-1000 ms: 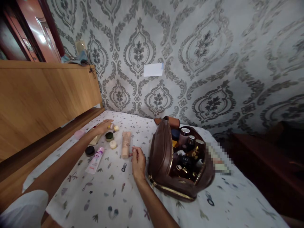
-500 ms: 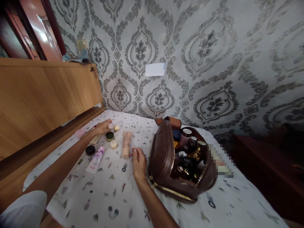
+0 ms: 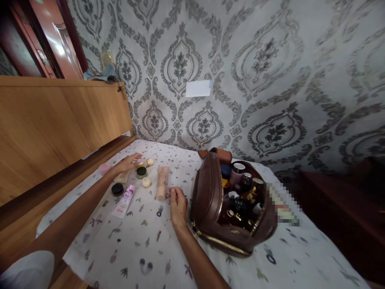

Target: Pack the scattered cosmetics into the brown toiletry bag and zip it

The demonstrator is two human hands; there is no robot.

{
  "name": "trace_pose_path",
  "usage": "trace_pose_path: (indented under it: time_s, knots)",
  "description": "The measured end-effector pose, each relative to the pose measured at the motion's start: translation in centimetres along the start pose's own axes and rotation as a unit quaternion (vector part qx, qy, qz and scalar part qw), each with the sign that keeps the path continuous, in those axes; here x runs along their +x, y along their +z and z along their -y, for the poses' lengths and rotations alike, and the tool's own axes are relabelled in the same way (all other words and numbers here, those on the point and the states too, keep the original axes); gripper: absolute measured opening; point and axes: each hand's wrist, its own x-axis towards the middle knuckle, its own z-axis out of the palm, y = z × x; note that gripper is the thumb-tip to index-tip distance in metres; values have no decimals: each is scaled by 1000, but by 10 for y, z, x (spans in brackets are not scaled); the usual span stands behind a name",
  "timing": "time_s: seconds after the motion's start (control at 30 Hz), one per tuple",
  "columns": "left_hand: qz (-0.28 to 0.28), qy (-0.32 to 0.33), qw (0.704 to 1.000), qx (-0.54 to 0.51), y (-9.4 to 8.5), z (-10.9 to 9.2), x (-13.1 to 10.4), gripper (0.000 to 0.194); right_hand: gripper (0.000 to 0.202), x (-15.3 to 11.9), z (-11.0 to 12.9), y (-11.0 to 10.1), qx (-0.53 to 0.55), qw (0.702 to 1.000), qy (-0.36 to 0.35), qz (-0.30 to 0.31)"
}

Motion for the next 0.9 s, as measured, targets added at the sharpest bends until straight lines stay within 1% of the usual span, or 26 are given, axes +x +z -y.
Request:
trace_pose_path:
  time_s: [0.13,0.2,0.33,0.47,0.57,0.73,0.8,0.9]
  knots:
    - [12,6,999,46,5,-9,-4,54,40,0,-1,0,-2,1000,-1,-2]
    - [21,2,997,75,5,-14,-5,51,39,0,-2,1,1,1000,-3,-1]
    - [32,-16,991,128,0,-25,-6,38,41,2,-3,2,0,1000,-3,-4]
    - [21,-40,989,140,-3,-32,-6,39,39,3,-3,3,-7,1000,-6,-6]
    - [-7,-66,991,120,-6,-31,-6,44,37,3,-3,3,-8,1000,-10,-4]
    - [-83,-109,989,46,-13,-22,-3,47,37,3,-4,3,-3,1000,-14,-7]
    - [-106,-108,988,7,-14,-18,1,49,37,3,-5,4,-1,1000,-16,-11]
    - [-119,-90,988,-50,-12,-13,9,54,38,3,-5,4,-2,1000,-14,-7]
